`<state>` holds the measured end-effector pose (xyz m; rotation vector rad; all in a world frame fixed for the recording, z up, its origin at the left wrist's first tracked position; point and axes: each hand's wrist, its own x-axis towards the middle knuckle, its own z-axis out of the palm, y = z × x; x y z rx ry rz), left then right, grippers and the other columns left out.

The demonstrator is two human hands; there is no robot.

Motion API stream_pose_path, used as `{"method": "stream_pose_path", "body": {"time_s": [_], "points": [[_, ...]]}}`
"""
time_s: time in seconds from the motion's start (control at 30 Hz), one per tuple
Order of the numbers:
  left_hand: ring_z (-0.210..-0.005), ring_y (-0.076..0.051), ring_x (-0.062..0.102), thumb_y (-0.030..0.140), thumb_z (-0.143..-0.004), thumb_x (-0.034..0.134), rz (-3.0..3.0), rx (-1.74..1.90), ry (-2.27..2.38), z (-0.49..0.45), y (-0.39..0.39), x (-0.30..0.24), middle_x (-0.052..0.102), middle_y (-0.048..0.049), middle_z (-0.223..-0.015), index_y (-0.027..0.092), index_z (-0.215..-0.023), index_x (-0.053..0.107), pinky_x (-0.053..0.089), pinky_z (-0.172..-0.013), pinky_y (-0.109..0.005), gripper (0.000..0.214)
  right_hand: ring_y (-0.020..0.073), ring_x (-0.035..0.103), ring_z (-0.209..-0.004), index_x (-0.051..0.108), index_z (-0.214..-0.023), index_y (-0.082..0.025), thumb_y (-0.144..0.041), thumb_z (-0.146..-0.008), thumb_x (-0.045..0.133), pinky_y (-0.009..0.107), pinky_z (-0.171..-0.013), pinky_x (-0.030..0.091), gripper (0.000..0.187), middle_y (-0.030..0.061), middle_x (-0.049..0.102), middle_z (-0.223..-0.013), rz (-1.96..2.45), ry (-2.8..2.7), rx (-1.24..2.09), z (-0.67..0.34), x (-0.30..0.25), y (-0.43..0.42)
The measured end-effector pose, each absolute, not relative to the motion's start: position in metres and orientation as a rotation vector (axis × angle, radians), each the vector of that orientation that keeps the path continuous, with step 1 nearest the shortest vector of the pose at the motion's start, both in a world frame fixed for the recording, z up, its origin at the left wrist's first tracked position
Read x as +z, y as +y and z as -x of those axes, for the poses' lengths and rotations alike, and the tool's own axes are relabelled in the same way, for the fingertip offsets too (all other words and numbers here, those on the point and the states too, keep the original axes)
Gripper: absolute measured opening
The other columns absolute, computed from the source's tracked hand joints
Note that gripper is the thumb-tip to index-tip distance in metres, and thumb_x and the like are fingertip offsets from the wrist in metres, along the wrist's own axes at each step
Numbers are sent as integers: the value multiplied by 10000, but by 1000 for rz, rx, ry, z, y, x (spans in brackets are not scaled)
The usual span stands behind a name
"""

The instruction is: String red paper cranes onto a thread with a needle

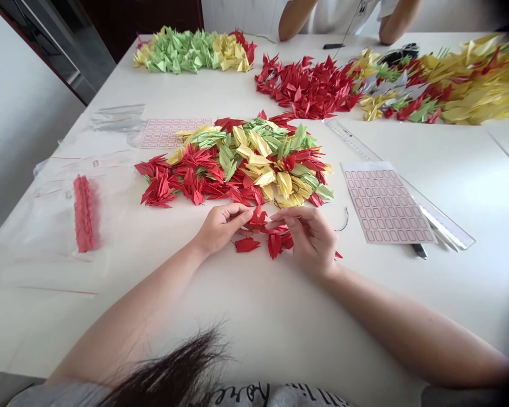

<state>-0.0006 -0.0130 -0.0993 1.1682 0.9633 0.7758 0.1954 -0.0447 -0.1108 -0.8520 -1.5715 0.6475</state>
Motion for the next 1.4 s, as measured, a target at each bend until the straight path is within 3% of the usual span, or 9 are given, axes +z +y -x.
{"method": "stream_pose_path", "body": {"time_s": [0.2,0.33,0.47,0.73,1.0,1.4], "points": [[-733,-197,742,608,-758,766,-1132,758,983,0,-14,-97,738,-48,-817,134,-910,689,615,-654,-280,503,122,751,-719,633,-1085,-246,-181,-1044,475,255,-666,636,176,8,737,-923,773,-1521,607,-195,-109,-43],[-668,-174,721,595,-766,765,-1120,759,979,0,-14,-98,722,-33,-780,138,-902,679,599,-610,-269,485,137,755,-784,628,-1114,-249,-153,-1039,462,281,-724,640,206,12,740,-915,767,-1616,625,-196,-110,-43],[-733,-160,709,467,-709,858,-1150,793,915,2,-13,-101,729,-46,-812,134,-881,679,586,-671,-264,415,158,747,-842,635,-1122,-243,-118,-1020,463,304,-726,639,237,45,748,-937,752,-1770,532,-199,-110,-44],[-736,-122,653,309,-680,897,-1263,794,846,4,-11,-104,686,-39,-845,131,-873,657,529,-695,-254,355,133,735,-736,624,-1063,-233,-183,-1032,489,278,-685,644,147,13,736,-886,813,-1518,625,-194,-109,-42],[-776,-122,653,197,-711,839,-1272,772,820,5,-13,-105,677,-34,-845,136,-859,633,523,-722,-247,261,146,748,-779,621,-1052,-220,-193,-1034,493,309,-720,659,131,17,738,-895,840,-1507,727,-195,-111,-41],[-871,-187,684,184,-782,708,-1336,757,850,5,-14,-103,755,-103,-969,136,-1010,756,543,-732,-277,239,150,753,-796,648,-1062,-243,-195,-1028,499,300,-731,656,160,24,752,-878,913,-1634,639,-198,-113,-43]]}}
